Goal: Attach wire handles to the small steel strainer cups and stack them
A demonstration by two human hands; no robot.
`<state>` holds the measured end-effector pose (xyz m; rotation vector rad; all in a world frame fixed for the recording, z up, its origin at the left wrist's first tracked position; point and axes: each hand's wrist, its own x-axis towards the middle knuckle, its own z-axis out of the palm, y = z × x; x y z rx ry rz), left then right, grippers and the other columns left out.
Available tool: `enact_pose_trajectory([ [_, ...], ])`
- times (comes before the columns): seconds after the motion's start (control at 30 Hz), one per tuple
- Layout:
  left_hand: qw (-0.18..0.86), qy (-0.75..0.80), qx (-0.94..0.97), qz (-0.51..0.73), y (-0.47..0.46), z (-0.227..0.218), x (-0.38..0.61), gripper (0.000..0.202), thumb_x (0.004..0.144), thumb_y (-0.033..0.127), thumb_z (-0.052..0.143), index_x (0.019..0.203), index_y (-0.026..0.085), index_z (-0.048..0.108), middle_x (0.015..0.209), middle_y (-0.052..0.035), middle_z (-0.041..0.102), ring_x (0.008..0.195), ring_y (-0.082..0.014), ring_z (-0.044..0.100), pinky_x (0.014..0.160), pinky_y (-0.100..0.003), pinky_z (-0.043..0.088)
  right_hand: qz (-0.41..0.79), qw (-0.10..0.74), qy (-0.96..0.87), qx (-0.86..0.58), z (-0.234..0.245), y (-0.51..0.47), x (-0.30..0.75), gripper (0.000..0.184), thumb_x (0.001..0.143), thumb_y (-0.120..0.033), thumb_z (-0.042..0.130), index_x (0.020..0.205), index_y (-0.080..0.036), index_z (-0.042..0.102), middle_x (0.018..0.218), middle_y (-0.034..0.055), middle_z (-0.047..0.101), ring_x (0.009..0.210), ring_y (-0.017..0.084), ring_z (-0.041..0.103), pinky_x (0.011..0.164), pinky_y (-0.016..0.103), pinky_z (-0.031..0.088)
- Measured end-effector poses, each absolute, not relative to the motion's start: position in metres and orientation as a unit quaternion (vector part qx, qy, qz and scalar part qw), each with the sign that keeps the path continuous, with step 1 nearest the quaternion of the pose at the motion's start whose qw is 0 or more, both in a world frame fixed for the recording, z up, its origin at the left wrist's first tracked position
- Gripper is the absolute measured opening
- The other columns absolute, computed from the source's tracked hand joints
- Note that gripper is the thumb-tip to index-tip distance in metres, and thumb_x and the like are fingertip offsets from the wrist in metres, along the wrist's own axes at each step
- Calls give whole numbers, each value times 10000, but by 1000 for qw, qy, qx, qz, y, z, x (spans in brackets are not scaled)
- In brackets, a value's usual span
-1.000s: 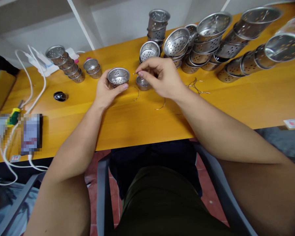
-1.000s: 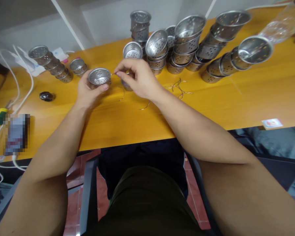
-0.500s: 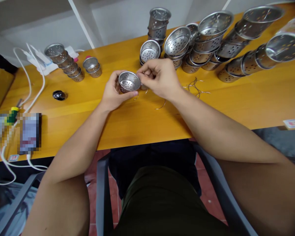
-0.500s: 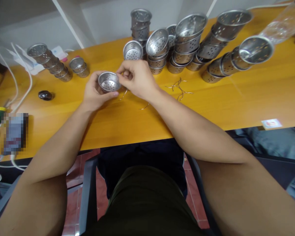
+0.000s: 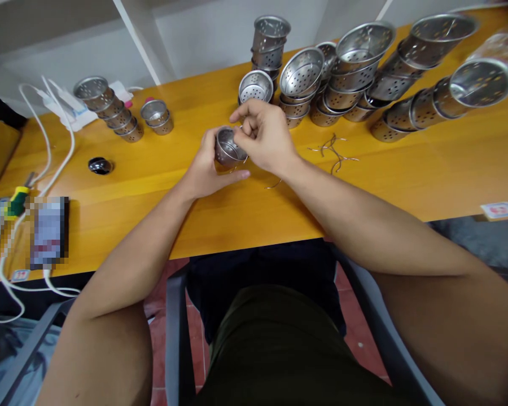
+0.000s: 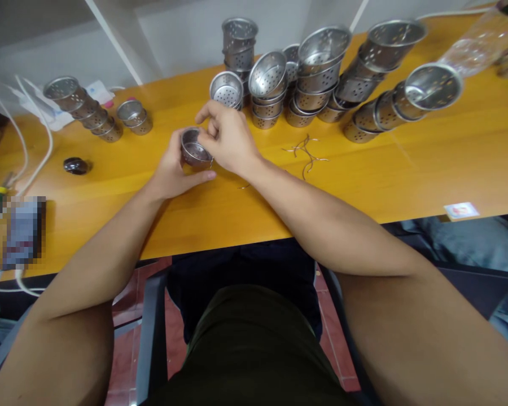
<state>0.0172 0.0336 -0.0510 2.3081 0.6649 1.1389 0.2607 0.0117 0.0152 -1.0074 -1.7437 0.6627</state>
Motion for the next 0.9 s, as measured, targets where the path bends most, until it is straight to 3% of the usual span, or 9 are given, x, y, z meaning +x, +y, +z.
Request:
enact_pose_trajectory([
  [0.1, 240, 264, 841, 408, 27, -49, 23, 1218, 882, 957, 1045, 1780, 315, 530, 1676, -163, 703, 1656, -454, 699, 1451, -639, 582, 280, 495, -716, -404, 14, 10, 255, 179, 1041, -223, 914, 1065, -303, 756, 709, -54, 523, 681, 214, 557, 752, 407, 588],
  [0.23, 242, 270, 830, 424, 23, -44, 28, 1063, 929, 945, 1016, 1690, 313, 627, 1499, -120, 779, 1513, -419, 791, 1387, -634, 633, 287, 512, -710, -389, 14, 10, 254, 181, 1102, -282, 878, 980, -290, 745, 711, -34, 548, 672, 209, 557, 751, 413, 620],
  [0.37, 285, 295, 800, 437, 18, -39, 29, 877, 1010, 977, 913, 1525, 293, 722, 1263, -77, 794, 1220, -329, 854, 1169, -565, 739, 359, 500, -717, -327, 20, 12, 267, 312, 1141, -504, 908, 968, -277, 782, 833, 18, 715, 810, 226, 695, 810, 394, 677],
  [0.5, 327, 342, 751, 460, 15, -38, 28, 833, 1015, 1018, 867, 1338, 256, 766, 1081, -57, 733, 1067, -282, 815, 1036, -504, 750, 453, 440, -736, -245, 30, 11, 283, 531, 1033, -771, 1014, 1018, -280, 815, 843, 17, 725, 861, 227, 715, 803, 369, 681],
  [0.63, 343, 333, 751, 455, 19, -38, 23, 869, 1005, 1032, 863, 1364, 245, 777, 1146, -79, 782, 1028, -259, 811, 1002, -475, 745, 468, 431, -743, -207, 32, 11, 289, 647, 888, -834, 1122, 1017, -284, 806, 850, 11, 722, 832, 219, 666, 761, 360, 659],
  [0.7, 349, 316, 760, 448, 24, -39, 20, 945, 936, 1050, 920, 1407, 244, 768, 1225, -95, 809, 1070, -268, 828, 1025, -480, 748, 473, 433, -739, -206, 28, 13, 288, 696, 844, -870, 1133, 1002, -283, 795, 830, 4, 692, 818, 214, 640, 746, 355, 639],
  [0.8, 351, 306, 769, 438, 32, -42, 16, 1067, 806, 1024, 1049, 1464, 243, 740, 1315, -110, 821, 1163, -299, 853, 1088, -506, 758, 477, 437, -732, -214, 22, 17, 285, 746, 815, -927, 1117, 984, -281, 784, 804, -8, 656, 792, 205, 597, 729, 349, 610],
  [0.9, 343, 310, 775, 432, 35, -45, 15, 1079, 804, 981, 1086, 1501, 242, 722, 1362, -118, 822, 1222, -319, 865, 1139, -541, 764, 477, 442, -728, -218, 19, 18, 283, 767, 812, -961, 1095, 974, -280, 781, 804, -8, 667, 767, 198, 570, 717, 350, 605],
])
